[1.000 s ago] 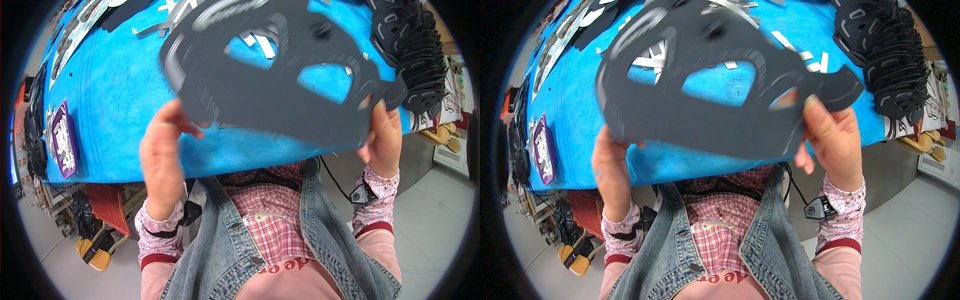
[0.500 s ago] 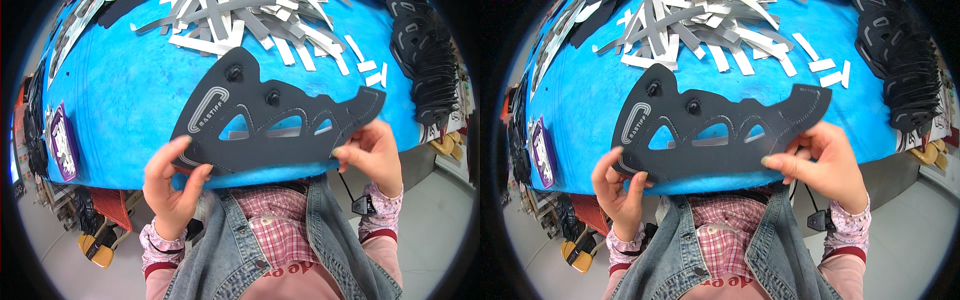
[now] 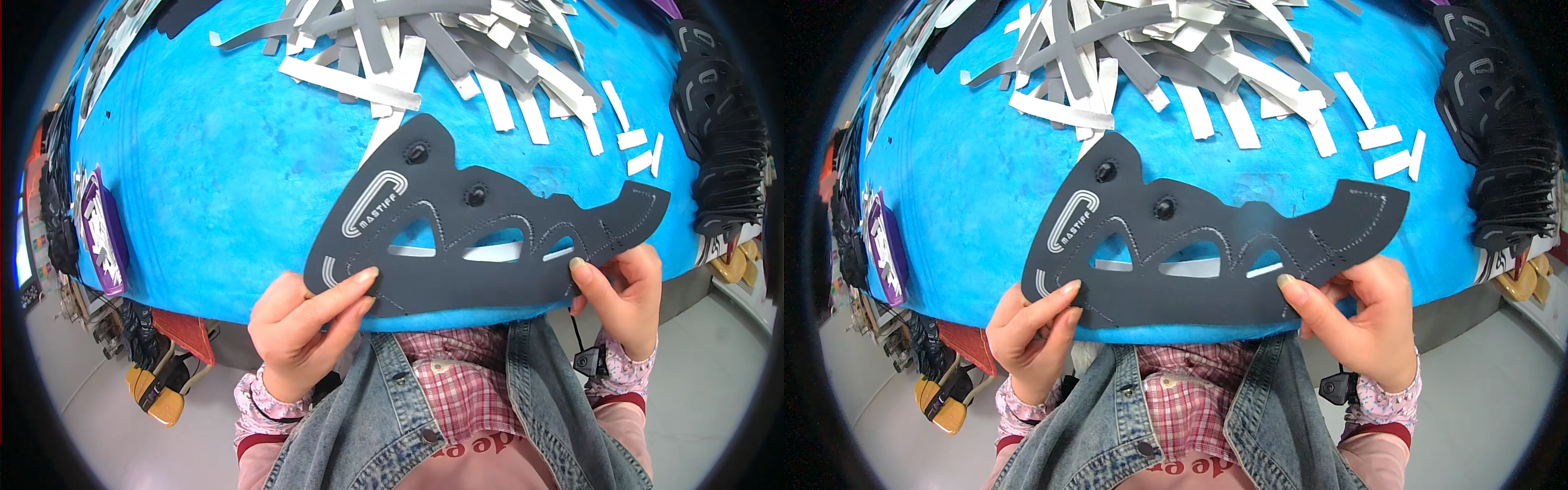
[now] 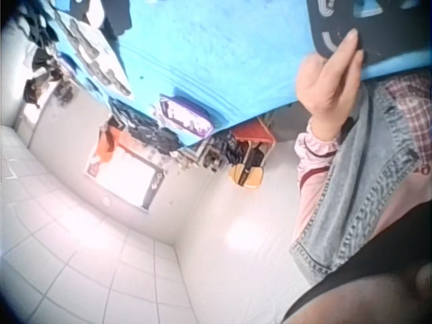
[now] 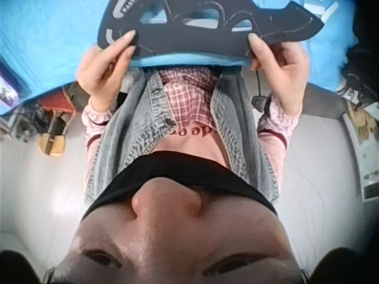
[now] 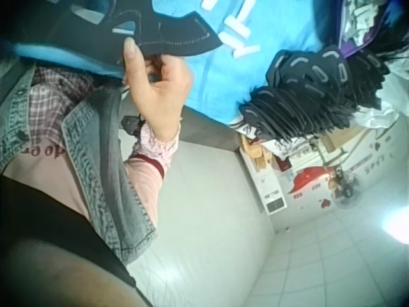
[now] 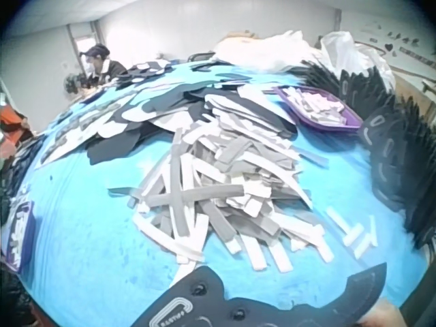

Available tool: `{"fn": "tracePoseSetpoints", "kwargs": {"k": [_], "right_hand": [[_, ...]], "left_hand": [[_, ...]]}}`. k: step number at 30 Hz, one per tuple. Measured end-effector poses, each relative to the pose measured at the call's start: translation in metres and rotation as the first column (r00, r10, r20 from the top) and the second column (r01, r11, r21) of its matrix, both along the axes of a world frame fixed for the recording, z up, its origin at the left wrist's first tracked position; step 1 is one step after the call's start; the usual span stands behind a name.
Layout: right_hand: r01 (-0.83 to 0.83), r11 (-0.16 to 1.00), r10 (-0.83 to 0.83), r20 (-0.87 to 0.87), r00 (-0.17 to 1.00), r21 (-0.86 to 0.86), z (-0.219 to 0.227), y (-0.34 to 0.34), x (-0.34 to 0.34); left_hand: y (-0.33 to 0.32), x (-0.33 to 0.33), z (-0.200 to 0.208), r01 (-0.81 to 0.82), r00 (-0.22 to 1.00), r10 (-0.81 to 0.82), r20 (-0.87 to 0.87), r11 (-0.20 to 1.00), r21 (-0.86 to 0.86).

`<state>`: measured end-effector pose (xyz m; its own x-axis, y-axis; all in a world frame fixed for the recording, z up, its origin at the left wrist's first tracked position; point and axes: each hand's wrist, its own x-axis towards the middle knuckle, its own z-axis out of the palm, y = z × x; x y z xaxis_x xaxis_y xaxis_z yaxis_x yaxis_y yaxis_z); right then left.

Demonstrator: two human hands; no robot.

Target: Assembling shoe upper components by applying adhesive strips and lining up material layers.

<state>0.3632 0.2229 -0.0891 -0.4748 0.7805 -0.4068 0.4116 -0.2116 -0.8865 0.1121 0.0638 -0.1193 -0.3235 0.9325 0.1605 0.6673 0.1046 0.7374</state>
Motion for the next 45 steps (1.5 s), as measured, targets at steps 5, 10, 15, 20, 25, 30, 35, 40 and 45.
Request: {"fn": "tracePoseSetpoints", "kwargs": {"k": [5,10,15,20,25,30,35,40,45], "right_hand": [[0.067,0.998,-0.067,-0.040,0.997,-0.002,-0.0030,0.0001,0.0044],[0.083,0.996,-0.085,-0.032,0.996,-0.045,-0.0032,0.0024,0.0048],[0.054,0.998,-0.054,-0.007,0.999,-0.045,-0.0032,0.0038,0.0030],[0.059,0.997,-0.058,0.013,0.998,-0.039,-0.0023,0.0031,0.0024],[0.077,0.995,-0.077,0.008,0.997,-0.062,-0.0023,0.0032,0.0008],[0.087,0.995,-0.087,0.013,0.996,-0.056,-0.0024,0.0021,0.0014],[0.084,0.996,-0.083,0.038,0.996,-0.043,-0.0012,0.0025,0.0001],[0.088,0.996,-0.087,0.040,0.995,-0.034,-0.0019,0.0020,0.0004],[0.097,0.994,-0.096,0.027,0.995,-0.044,-0.0017,0.0018,-0.0006]], "left_hand": [[0.0061,0.0026,0.0008,0.069,0.997,-0.068,-0.036,0.997,0.018],[0.0042,0.0043,0.0016,0.052,0.996,-0.052,-0.072,0.999,-0.004],[0.0015,0.0061,0.0010,0.008,0.994,-0.009,-0.112,1.000,-0.013],[0.0009,0.0058,0.0001,0.028,0.991,-0.029,-0.130,1.000,-0.014],[0.0021,0.0059,0.0010,0.037,0.988,-0.040,-0.150,0.999,-0.024],[0.0033,0.0075,0.0013,0.021,0.989,-0.024,-0.146,0.999,-0.023],[0.0028,0.0072,0.0010,0.017,0.991,-0.019,-0.134,1.000,-0.017],[0.0030,0.0061,0.0008,0.028,0.989,-0.031,-0.144,0.999,-0.020],[0.0048,0.0064,0.0020,0.032,0.988,-0.035,-0.148,0.999,-0.026]]}}
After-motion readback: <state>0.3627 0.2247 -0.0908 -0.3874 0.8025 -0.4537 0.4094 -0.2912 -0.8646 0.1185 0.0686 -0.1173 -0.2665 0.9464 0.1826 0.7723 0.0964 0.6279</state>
